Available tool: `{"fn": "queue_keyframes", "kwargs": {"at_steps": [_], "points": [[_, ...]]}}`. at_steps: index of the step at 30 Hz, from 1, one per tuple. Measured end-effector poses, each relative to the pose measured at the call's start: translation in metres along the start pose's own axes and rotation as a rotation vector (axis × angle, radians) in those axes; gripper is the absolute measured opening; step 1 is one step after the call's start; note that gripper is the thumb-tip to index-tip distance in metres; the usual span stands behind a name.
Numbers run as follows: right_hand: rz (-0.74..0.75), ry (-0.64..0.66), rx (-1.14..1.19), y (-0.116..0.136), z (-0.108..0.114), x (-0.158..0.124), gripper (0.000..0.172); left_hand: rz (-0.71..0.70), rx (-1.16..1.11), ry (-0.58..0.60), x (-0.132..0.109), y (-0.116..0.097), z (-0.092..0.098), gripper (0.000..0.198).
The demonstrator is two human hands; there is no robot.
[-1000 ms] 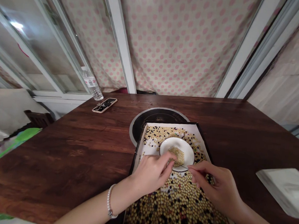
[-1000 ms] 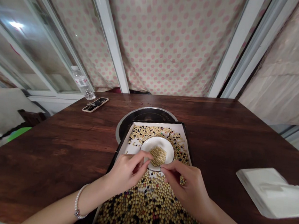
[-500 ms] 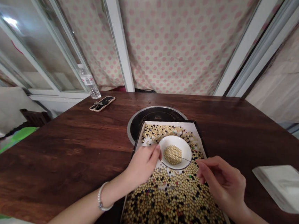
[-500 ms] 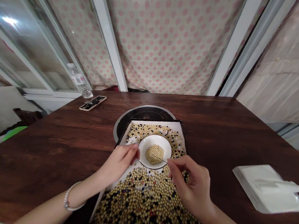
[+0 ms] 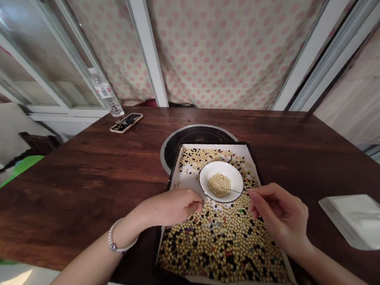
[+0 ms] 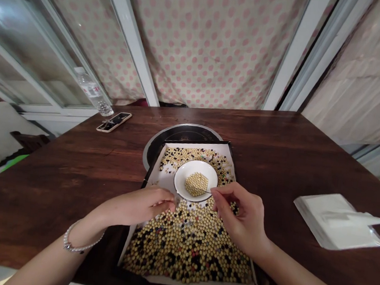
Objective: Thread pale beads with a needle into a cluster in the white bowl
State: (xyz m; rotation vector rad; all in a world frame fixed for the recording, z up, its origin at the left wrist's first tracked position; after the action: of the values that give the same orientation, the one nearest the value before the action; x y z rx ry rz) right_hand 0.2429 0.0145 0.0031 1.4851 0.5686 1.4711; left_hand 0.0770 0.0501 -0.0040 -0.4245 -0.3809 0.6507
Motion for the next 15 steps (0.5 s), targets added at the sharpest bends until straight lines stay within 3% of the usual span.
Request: {"fn": "queue_keyframes", "kwargs": {"at_steps": [3, 7, 13, 15], "points": [[-0.002, 0.007, -0.011, 0.000, -0.001, 0.000, 0.006, 0.050, -0.190, 0.248, -0.004, -0.003, -0.017, 0.024], [0.007, 0.009, -0.026, 0.002, -0.002, 0.000, 0.006, 0.073, -0.360, 0.352, -0.006, -0.011, -0.023, 0.022], [0.010, 0.034, -0.040, 0.003, -0.003, -0.001, 0.006, 0.072, -0.429, 0.518, -0.014, -0.022, -0.033, 0.009], [0.013, 0.044, -0.048, 0.004, -0.004, -0.001, 0.006, 0.050, -0.415, 0.553, -0.016, -0.025, -0.035, 0.017]]}}
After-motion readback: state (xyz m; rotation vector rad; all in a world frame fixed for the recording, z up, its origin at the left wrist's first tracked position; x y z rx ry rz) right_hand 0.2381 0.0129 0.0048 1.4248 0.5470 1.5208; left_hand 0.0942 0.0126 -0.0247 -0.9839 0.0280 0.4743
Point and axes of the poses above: each hand's wrist, its own x-axis towards the middle knuckle, its own z-axis out of the back of the hand, y = z × x, the point moved 9 cm from there along x, towards the middle knuckle, and after that the axes turned 7 degrees about -y, right-handed, at the moved point
